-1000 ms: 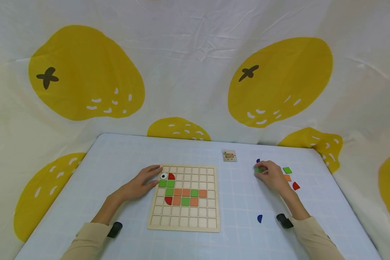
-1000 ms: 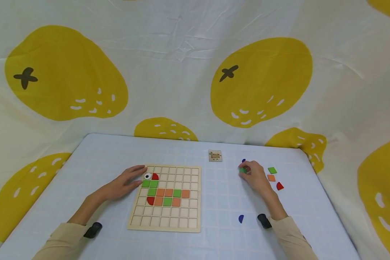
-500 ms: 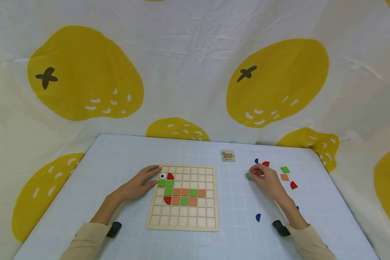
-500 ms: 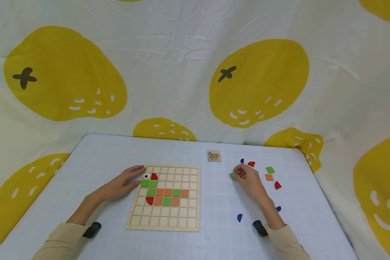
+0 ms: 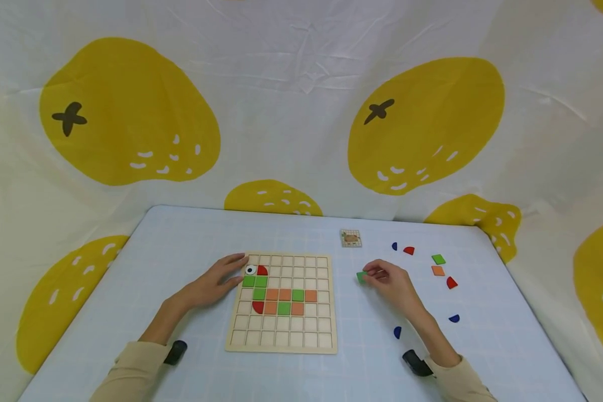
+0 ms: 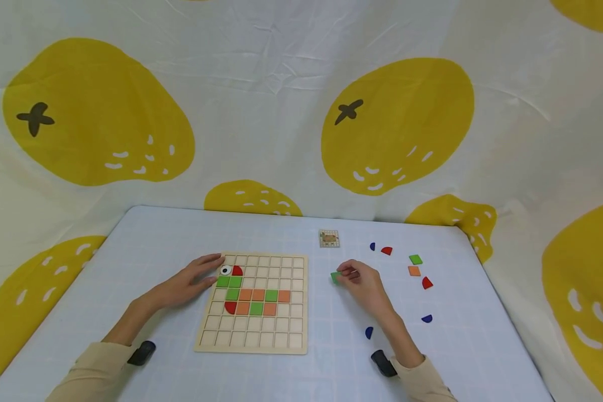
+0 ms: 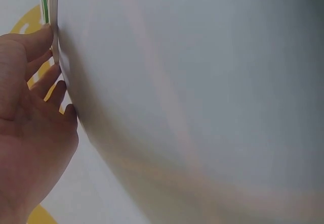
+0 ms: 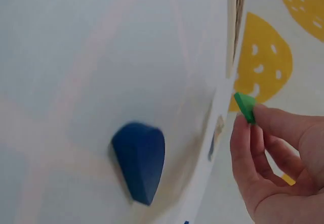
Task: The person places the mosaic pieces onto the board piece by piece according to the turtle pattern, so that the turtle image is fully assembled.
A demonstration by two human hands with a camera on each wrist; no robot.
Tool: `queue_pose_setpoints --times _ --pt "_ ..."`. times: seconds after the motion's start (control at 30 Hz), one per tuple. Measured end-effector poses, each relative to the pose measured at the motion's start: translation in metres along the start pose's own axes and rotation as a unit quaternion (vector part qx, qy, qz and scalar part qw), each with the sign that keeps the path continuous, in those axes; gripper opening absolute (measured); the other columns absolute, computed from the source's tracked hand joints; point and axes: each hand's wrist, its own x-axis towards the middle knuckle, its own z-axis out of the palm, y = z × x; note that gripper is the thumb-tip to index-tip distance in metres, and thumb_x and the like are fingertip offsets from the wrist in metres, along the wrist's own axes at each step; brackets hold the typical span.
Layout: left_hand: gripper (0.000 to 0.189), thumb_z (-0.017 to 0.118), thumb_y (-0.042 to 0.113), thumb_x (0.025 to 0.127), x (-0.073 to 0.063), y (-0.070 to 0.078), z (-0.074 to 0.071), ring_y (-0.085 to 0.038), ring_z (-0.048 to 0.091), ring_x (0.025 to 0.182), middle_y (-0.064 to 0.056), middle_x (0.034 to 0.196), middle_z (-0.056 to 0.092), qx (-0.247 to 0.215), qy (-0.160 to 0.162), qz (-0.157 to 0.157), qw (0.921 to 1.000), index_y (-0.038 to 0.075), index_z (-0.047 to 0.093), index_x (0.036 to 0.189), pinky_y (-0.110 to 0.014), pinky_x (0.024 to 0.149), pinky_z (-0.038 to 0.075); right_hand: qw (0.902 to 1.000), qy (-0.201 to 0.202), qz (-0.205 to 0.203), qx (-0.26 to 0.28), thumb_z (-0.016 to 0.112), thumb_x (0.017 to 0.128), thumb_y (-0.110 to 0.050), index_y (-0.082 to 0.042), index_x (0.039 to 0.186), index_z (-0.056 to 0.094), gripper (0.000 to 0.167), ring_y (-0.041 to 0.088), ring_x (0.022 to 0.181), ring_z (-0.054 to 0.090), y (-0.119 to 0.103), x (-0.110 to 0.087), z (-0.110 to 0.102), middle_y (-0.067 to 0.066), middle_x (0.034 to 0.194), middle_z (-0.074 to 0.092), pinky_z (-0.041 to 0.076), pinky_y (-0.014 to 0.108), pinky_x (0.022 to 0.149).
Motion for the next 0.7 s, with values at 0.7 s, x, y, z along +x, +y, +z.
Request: queue_pose_setpoints --times 0.7 --pt "0.054 0.058 0.016 0.107 0.0 -0.002 0.001 -0.048 0.026 0.149 -0.025 0.162 0.031 -0.004 0.004 0.013 0.9999 0.001 0.041 0.156 -0.065 0.117 0.026 0.9958 -0.054 -0.024 0.069 0.081 0.089 -0.006 -0.006 0.1 0.072 0.015 0.015 0.083 0.066 -0.034 -0.014 0.042 0.0 0.09 0.068 0.057 0.022 0.077"
